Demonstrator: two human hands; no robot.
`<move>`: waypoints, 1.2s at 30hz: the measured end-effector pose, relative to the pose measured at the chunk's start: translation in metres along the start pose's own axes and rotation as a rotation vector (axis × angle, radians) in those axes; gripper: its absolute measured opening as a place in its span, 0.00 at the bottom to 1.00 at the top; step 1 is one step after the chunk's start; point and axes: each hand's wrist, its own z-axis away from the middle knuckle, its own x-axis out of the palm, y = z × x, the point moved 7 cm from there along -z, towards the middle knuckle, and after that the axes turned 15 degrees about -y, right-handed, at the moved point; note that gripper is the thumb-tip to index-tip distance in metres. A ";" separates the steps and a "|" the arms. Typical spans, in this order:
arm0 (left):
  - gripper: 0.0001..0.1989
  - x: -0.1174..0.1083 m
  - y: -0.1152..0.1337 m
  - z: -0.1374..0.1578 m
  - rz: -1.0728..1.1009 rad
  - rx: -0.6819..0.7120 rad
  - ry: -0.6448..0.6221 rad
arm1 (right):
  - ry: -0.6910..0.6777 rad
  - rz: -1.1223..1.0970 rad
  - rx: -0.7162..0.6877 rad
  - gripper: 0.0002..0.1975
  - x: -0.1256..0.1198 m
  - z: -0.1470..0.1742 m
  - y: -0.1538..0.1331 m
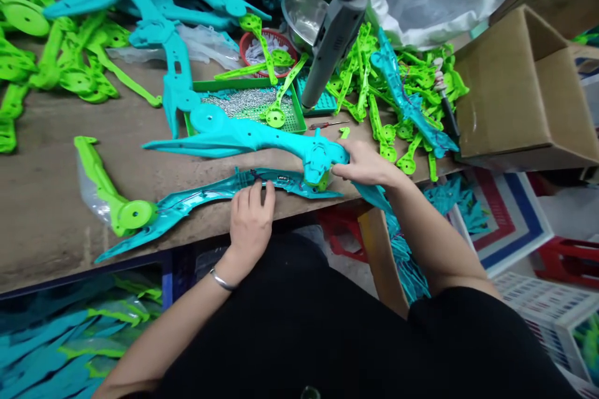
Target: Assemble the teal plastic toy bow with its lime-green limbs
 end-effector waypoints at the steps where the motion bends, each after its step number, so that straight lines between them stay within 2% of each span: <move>1: 0.21 0.001 0.000 0.001 0.011 0.001 0.002 | -0.014 -0.024 -0.011 0.13 0.001 -0.004 -0.002; 4: 0.21 0.003 0.000 0.004 0.026 0.000 0.009 | -0.015 -0.054 -0.028 0.19 0.001 -0.012 -0.006; 9: 0.21 0.004 -0.001 0.004 0.022 -0.005 -0.001 | 0.005 0.027 -0.033 0.24 -0.001 -0.012 -0.020; 11: 0.21 0.004 -0.002 0.004 0.039 -0.009 -0.011 | 0.025 0.010 -0.119 0.24 -0.001 -0.012 -0.037; 15: 0.21 0.002 0.000 0.005 -0.002 0.000 0.017 | 0.022 -0.023 -0.384 0.26 0.008 -0.023 -0.081; 17: 0.20 0.001 0.001 0.006 -0.026 0.004 0.038 | 0.000 -0.018 -0.435 0.28 0.017 -0.033 -0.093; 21: 0.21 0.003 -0.001 0.007 -0.015 -0.004 0.022 | -0.059 0.027 -0.388 0.29 0.033 -0.049 -0.094; 25: 0.21 0.003 -0.001 0.007 -0.005 -0.007 0.012 | -0.070 0.054 -0.368 0.28 0.038 -0.051 -0.095; 33: 0.22 0.006 0.001 0.009 0.040 0.008 -0.022 | -0.143 0.106 -0.455 0.31 0.056 -0.054 -0.109; 36: 0.23 0.006 0.005 0.009 0.034 -0.005 -0.041 | -0.127 0.074 -0.558 0.32 0.058 -0.052 -0.109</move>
